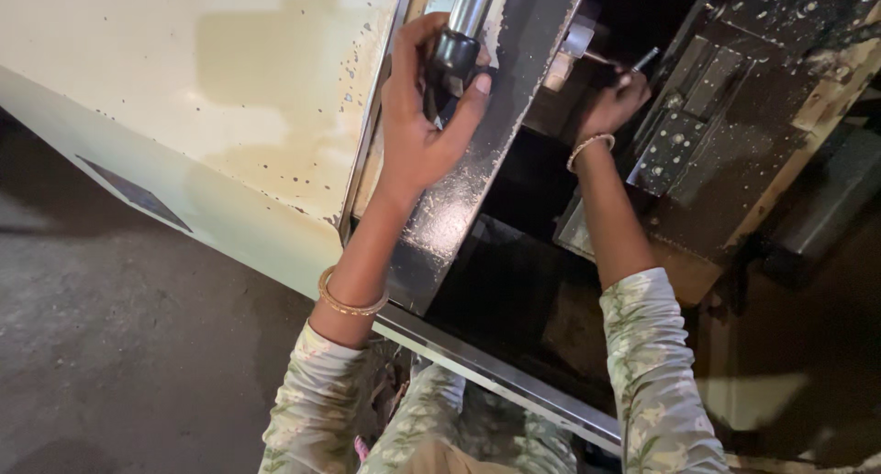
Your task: The person opens a machine door, inserts a metal rod into a slot, and uses a T-handle wrench to tighten a bolt. They repeat this process with additional rods, placing them into a tray after tightening.
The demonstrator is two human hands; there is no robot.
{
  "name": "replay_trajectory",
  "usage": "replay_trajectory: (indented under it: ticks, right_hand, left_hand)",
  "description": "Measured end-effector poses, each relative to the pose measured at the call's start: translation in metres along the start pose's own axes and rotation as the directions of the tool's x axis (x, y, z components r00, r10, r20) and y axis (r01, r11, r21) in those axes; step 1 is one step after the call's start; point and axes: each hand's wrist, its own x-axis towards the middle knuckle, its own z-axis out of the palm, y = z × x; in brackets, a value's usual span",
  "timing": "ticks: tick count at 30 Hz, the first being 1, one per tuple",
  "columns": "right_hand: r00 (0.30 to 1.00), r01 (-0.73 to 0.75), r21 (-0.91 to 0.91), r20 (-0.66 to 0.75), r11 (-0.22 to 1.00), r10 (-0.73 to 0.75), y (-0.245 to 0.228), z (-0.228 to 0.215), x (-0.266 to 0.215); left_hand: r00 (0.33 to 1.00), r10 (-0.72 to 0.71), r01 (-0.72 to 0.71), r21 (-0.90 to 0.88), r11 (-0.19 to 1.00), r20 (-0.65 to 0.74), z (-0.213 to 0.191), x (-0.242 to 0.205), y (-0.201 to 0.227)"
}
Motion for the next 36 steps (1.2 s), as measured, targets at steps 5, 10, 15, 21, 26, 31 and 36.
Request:
replay_trajectory:
  ticks: [5,10,15,21,26,31,36]
  right_hand:
    - [0.930,0.363,-0.530,0.156,0.767,-0.332,0.017,-0.007,-0.006]
    - [0.925,0.381,-0.311,0.119,0.871,-0.362,0.046,-0.012,-0.003]
    - [0.982,0.180,-0.228,-0.020,0.957,-0.190,0.040,-0.006,-0.001]
    - [0.963,0.121,-0.524,-0.144,0.843,-0.228,0.012,0.012,-0.026]
    - [0.981,-0.058,0.023,-0.186,0.998,0.061,0.004,0.017,-0.021]
    - [0.930,0.244,-0.317,-0.191,0.916,-0.314,0.027,0.019,-0.026]
    - [0.824,0.330,-0.447,-0.293,0.831,-0.485,0.023,0.031,-0.029]
  left_hand:
    - [1.000,0.014,-0.014,-0.003,1.000,-0.007,0.001,-0.001,0.000]
    - [1.000,0.025,-0.026,-0.019,1.000,-0.004,0.000,-0.004,-0.004]
    - [0.999,0.052,-0.052,-0.052,0.997,0.001,0.001,-0.002,-0.006]
    - [1.000,0.000,0.000,-0.100,0.995,-0.005,0.002,-0.003,-0.003]
    - [1.000,0.000,-0.001,-0.064,0.998,-0.003,0.001,-0.001,-0.002]
    - [1.000,-0.025,0.024,-0.040,0.999,-0.008,0.001,-0.001,0.000]
    - [0.996,-0.086,0.085,-0.054,0.995,-0.020,0.003,-0.001,0.005]
